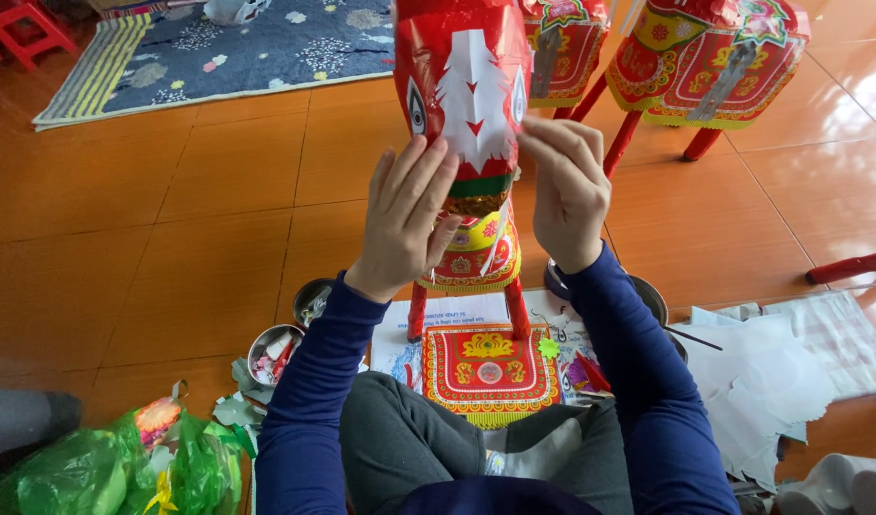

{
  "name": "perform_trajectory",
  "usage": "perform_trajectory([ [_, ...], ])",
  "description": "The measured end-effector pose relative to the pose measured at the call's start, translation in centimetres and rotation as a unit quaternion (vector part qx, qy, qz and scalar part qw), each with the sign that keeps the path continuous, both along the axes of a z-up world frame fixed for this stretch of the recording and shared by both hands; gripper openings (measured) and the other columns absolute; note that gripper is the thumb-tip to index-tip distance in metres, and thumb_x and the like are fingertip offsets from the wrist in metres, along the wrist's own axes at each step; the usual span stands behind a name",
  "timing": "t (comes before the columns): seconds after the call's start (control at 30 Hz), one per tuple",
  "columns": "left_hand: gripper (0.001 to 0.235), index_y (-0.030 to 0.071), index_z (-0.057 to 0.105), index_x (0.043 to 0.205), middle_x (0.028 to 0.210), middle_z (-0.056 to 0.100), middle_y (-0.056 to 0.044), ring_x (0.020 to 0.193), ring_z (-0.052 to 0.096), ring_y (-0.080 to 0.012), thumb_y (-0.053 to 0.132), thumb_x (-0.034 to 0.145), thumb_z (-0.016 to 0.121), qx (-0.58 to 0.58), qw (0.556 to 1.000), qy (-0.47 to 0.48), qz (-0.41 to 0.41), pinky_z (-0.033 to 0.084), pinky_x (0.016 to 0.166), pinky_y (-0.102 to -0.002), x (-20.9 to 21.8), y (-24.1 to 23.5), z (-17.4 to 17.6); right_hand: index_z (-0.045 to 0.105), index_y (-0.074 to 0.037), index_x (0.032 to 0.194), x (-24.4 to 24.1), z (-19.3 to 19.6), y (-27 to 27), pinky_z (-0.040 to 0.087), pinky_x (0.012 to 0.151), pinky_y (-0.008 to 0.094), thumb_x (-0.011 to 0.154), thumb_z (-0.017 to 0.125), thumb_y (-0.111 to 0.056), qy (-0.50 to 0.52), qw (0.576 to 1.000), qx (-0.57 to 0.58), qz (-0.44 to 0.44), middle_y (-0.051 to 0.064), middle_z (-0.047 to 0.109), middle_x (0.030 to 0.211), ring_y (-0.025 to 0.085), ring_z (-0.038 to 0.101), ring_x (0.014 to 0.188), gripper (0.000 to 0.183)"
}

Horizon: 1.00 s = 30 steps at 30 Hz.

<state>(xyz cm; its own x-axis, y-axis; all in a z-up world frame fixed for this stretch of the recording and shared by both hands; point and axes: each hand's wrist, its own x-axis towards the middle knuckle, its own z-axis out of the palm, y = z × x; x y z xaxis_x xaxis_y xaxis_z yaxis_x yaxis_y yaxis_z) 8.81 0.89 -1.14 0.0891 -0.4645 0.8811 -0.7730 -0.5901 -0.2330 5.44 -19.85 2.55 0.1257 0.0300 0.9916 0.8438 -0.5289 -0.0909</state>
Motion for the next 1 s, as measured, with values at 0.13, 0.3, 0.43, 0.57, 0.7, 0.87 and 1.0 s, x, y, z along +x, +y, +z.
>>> perform_trajectory([
  [0.13,0.053,0.005,0.057,0.139,0.146,0.051,-0.017,0.140,0.043,-0.0332,0.040,0.103,0.040,-0.005,1.000,-0.020,-0.003,0.027,0.118,-0.052,0.1,-0.2,0.0,0.070,0.004,0.113,0.9,-0.9,0.1,0.051,0.090,0.045,0.102,0.046,0.009,0.005,1.000,-0.001,0.010,0.021,0.061,0.124,0.038,0.053,0.116,0.026],
  [0.3,0.050,0.002,0.061,0.134,0.142,0.054,-0.018,0.136,0.047,-0.0337,0.037,0.102,0.043,-0.045,0.998,-0.006,-0.054,0.032,0.115,-0.050,0.2,-0.4,0.0,0.069,-0.002,0.119,1.1,-0.9,-0.1,0.045,0.097,0.046,0.102,0.041,0.009,0.006,0.999,-0.006,-0.037,0.019,0.053,0.129,0.036,0.047,0.122,0.035],
  [0.43,0.051,0.002,0.059,0.135,0.147,0.048,-0.020,0.140,0.041,-0.0342,0.036,0.102,0.041,-0.073,0.992,0.034,-0.098,0.032,0.117,-0.048,0.1,0.4,-0.8,0.070,-0.002,0.112,1.2,-2.7,-0.1,0.045,0.096,0.042,0.100,0.044,0.008,0.020,0.999,0.038,0.002,0.016,0.053,0.128,0.032,0.047,0.121,0.030],
  [0.57,0.041,0.001,0.057,0.135,0.144,0.048,-0.019,0.137,0.044,-0.0327,0.020,0.102,0.042,-0.174,0.966,0.137,-0.133,0.035,0.115,-0.045,-1.3,1.0,-2.2,0.066,0.001,0.111,0.5,-4.6,0.3,0.050,0.081,0.033,0.098,0.054,0.008,0.134,0.972,0.179,0.079,0.014,0.061,0.106,0.023,0.058,0.099,0.019],
  [0.7,0.039,0.000,0.054,0.137,0.139,0.051,-0.015,0.131,0.051,-0.0310,0.015,0.103,0.042,-0.209,0.942,0.199,-0.171,0.043,0.109,-0.043,-2.3,0.5,-2.3,0.065,0.001,0.104,1.6,-5.8,1.1,0.052,0.068,0.028,0.098,0.062,-0.002,0.205,0.943,0.216,0.148,0.011,0.062,0.098,0.018,0.064,0.087,0.008],
  [0.87,0.039,-0.003,0.056,0.134,0.137,0.053,-0.017,0.128,0.054,-0.0319,0.019,0.105,0.041,-0.214,0.938,0.203,-0.184,0.046,0.105,-0.042,-2.3,0.3,-2.1,0.064,-0.002,0.103,1.6,-6.0,1.1,0.051,0.067,0.026,0.097,0.066,-0.006,0.207,0.939,0.228,0.155,0.008,0.060,0.096,0.016,0.062,0.086,0.008],
  [1.0,0.041,0.000,0.058,0.133,0.137,0.052,-0.016,0.128,0.054,-0.0296,0.024,0.105,0.040,-0.219,0.933,0.226,-0.174,0.047,0.104,-0.041,-2.5,1.0,-2.3,0.065,-0.003,0.101,0.3,-5.9,1.2,0.048,0.069,0.025,0.098,0.061,0.000,0.210,0.939,0.251,0.104,0.006,0.058,0.095,0.013,0.057,0.085,0.006],
])
